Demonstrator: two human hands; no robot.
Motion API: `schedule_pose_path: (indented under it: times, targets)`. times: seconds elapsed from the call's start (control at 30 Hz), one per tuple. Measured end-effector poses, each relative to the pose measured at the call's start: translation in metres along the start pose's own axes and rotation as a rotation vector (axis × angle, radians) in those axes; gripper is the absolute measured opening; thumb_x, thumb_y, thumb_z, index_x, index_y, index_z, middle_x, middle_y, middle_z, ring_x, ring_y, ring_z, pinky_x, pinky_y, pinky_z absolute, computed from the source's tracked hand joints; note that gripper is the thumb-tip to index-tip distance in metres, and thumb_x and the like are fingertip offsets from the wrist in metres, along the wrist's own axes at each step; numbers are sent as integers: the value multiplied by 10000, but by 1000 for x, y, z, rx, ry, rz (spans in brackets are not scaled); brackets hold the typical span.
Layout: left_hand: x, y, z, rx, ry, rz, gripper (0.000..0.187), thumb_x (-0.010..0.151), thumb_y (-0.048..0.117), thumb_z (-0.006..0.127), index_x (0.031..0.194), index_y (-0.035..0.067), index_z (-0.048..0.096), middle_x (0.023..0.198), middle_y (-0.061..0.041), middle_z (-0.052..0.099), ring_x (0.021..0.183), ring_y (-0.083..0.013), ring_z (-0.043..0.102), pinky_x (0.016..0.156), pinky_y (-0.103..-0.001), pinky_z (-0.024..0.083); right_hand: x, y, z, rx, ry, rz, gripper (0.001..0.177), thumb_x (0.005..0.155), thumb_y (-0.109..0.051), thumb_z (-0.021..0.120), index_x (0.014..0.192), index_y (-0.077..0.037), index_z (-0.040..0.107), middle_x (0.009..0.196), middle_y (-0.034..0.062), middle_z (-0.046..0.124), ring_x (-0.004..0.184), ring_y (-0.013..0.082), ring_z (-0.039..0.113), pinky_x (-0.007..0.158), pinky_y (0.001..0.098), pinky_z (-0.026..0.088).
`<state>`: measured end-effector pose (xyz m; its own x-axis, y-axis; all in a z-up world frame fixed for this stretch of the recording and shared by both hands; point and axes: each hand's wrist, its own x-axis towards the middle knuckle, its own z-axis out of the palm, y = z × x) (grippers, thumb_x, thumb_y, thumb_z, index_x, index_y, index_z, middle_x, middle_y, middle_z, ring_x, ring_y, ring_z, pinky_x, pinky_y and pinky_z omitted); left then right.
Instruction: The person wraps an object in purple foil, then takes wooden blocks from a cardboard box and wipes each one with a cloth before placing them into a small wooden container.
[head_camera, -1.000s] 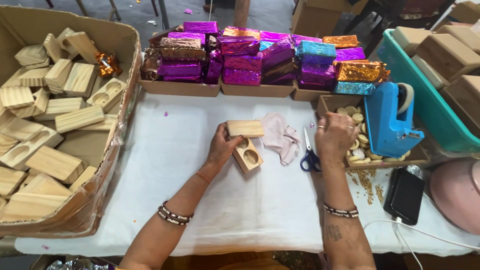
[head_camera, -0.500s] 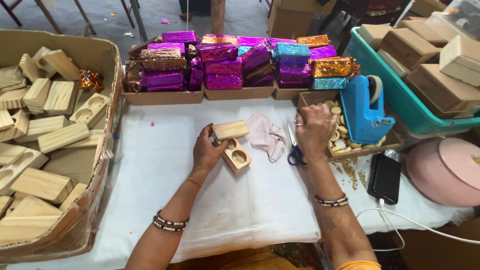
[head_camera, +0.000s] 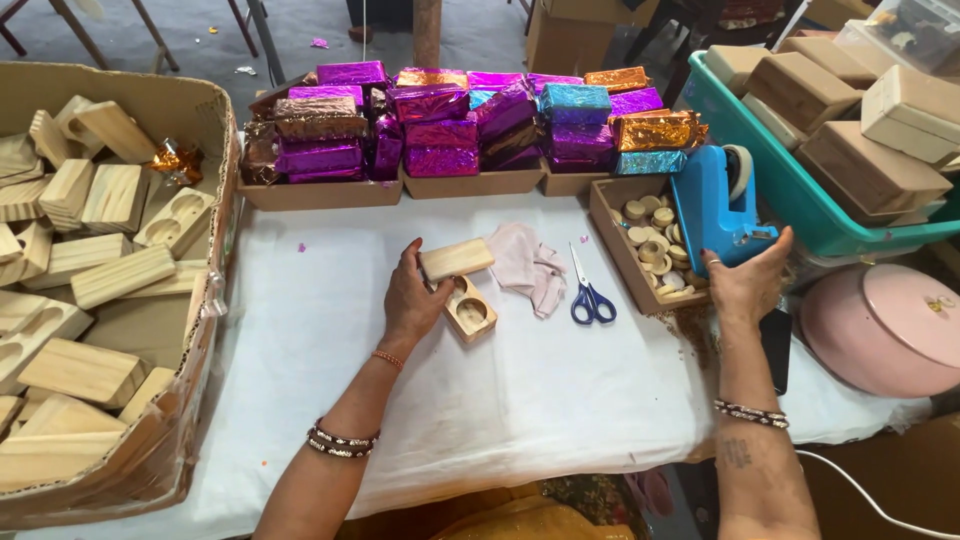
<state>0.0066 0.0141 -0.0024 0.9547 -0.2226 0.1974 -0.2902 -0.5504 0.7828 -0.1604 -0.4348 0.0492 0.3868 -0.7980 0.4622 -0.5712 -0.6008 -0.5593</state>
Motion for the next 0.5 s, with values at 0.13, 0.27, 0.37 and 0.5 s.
schedule_pose_path:
  times: [0.13,0.27,0.37,0.5]
  targets:
    - [1,-3,0,-14,2,17,864,821,292,800,1518,107,323,1350,-127,582,1238,-263,582,980,-366,544,14,0,-13,-54,2,-12,1211,721,-384,985,1598,-89,205,1486,258,527,1305,451,550,1061,534,441]
    - [2,-5,0,-39,-4,24,854,830,288,795,1517,104,323,1342,-127,586,1193,-247,622,943,-349,570,29,2,-26,-101,-64,60,1141,724,-397,968,1584,-144,261,1374,245,619,1189,468,618,994,551,487]
    - [1,-3,-2,-53,-2,39,840,833,278,789,1513,97,331,1340,-127,589,1189,-247,624,928,-344,576,41,15,-28,-105,-69,25,1109,716,-372,973,1564,-137,297,1341,252,637,1184,463,627,1009,543,487]
    - [0,3,-4,-25,-18,13,820,845,279,777,1514,97,339,1351,-116,588,1176,-234,633,922,-345,578,38,25,-29,-125,31,-158,1045,708,-324,987,1506,-93,352,1368,257,580,1191,447,596,974,534,477]
